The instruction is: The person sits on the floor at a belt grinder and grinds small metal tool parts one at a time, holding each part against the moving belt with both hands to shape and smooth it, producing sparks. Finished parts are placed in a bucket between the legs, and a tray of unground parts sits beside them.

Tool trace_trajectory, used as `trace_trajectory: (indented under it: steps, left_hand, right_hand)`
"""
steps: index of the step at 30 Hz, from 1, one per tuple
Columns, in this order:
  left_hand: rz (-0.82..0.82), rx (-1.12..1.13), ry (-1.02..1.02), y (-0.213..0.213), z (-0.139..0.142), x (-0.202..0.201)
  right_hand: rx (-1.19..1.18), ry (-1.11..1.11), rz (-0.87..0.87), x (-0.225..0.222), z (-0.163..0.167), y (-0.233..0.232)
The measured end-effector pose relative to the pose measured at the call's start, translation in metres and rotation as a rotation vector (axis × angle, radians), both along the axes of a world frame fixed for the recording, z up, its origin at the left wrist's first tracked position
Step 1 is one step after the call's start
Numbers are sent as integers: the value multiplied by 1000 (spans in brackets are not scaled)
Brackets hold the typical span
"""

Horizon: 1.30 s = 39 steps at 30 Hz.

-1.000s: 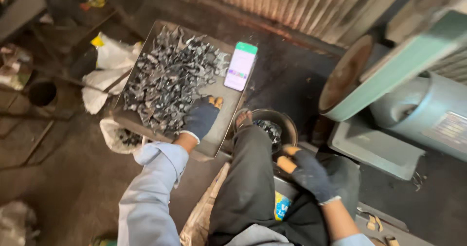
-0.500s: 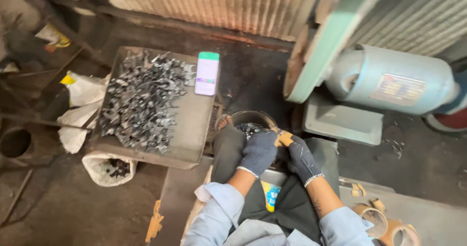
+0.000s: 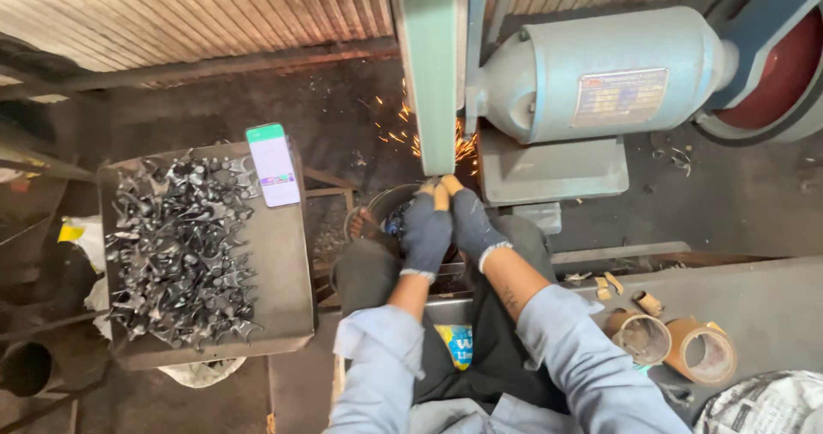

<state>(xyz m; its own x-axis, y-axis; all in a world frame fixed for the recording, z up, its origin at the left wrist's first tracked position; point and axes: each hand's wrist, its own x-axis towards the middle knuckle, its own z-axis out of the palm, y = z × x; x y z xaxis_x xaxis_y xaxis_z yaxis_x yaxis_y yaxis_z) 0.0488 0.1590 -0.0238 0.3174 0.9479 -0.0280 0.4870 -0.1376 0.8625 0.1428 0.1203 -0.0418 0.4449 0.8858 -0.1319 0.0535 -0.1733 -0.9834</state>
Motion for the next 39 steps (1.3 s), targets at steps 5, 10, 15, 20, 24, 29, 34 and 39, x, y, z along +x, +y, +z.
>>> trace_trajectory:
  steps: [5, 10, 15, 20, 24, 29, 34, 39]
  left_hand:
    - [-95, -224, -312, -3, -20, -23]
    - [-99, -276, -496, 11, -28, 9]
    - [-183, -374, -358, 18, -37, 5]
    - [18, -379, -627, -7, -42, 29]
    - [-197, -554, -816, -7, -39, 39]
    - [-313, -391, -270, -16, -20, -8]
    - [-334, -132, 206, -17, -24, -32]
    - [-260, -30, 35, 21, -38, -30]
  right_hand:
    - [-43, 340, -17, 13, 14, -15]
    - [-33, 507, -202, 19, 32, -22]
    - [-152, 383, -290, 4, 27, -21]
    - [-95, 85, -204, 24, 23, -14]
    - [129, 246, -269, 36, 30, -29]
    - [169, 329, -95, 27, 45, -48]
    - [-64, -52, -159, 10, 43, -49]
    - [-156, 179, -30, 4, 27, -10]
